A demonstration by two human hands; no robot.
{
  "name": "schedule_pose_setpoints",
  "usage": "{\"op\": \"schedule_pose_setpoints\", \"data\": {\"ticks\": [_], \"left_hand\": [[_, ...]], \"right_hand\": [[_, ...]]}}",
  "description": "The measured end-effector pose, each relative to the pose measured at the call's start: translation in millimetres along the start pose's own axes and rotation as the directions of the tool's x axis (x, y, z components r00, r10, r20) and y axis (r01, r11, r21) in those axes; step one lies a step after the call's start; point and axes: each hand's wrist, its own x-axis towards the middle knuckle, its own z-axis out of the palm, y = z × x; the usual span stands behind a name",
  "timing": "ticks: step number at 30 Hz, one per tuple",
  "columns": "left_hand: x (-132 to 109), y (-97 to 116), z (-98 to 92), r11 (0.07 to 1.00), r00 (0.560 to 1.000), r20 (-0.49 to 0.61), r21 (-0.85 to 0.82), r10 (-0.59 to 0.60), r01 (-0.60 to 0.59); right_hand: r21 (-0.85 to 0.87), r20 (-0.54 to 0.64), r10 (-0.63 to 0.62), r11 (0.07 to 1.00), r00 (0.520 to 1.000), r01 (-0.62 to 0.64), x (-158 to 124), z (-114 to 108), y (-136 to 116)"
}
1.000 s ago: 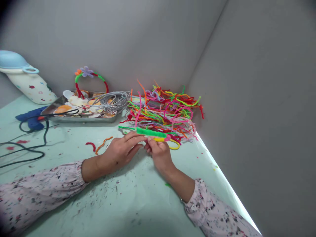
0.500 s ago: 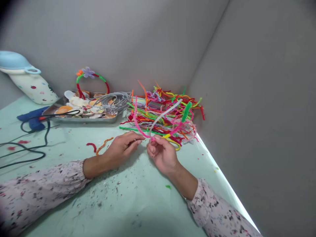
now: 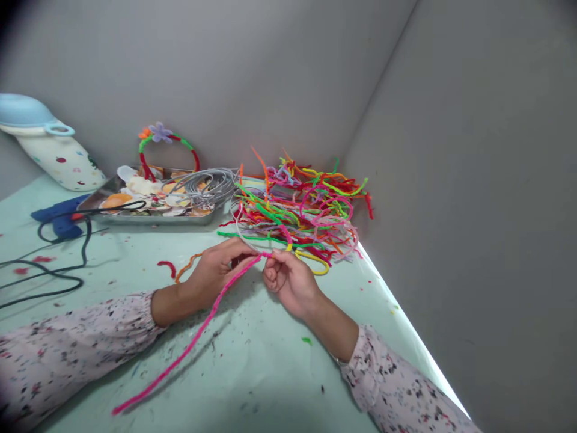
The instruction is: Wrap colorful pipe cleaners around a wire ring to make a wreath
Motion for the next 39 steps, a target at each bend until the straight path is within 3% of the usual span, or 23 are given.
{"op": "schedule_pose_setpoints", "data": {"ticks": [5, 15, 29, 39], "left_hand": [[-0.5, 2.3, -2.0, 0.999, 0.998, -0.058, 0.05, 0.001, 0.002], [-0.8, 2.2, -0.5, 0.981, 0.974, -0.181, 0.159, 0.138, -0.11], [0.0, 0.0, -2.2, 0.952, 0.975, -0.12, 0.266, 0.189, -0.152], [-0.5, -4.5, -0.8, 0.957, 0.979, -0.087, 0.242, 0.185, -0.16]], "right_hand": [[-0.019, -0.032, -0.01, 1.0, 0.999, 0.01, 0.5, 1.1, 0.9], [-0.062, -0.059, -0.016, 0.998, 0.998, 0.012, 1.6, 0.2, 1.1], [-0.099, -0.05, -0.053, 0.994, 0.997, 0.048, 1.5, -0.4, 2.5], [-0.105, -0.04, -0.044, 0.994, 0.998, 0.04, 1.5, -0.9, 3.2]]}}
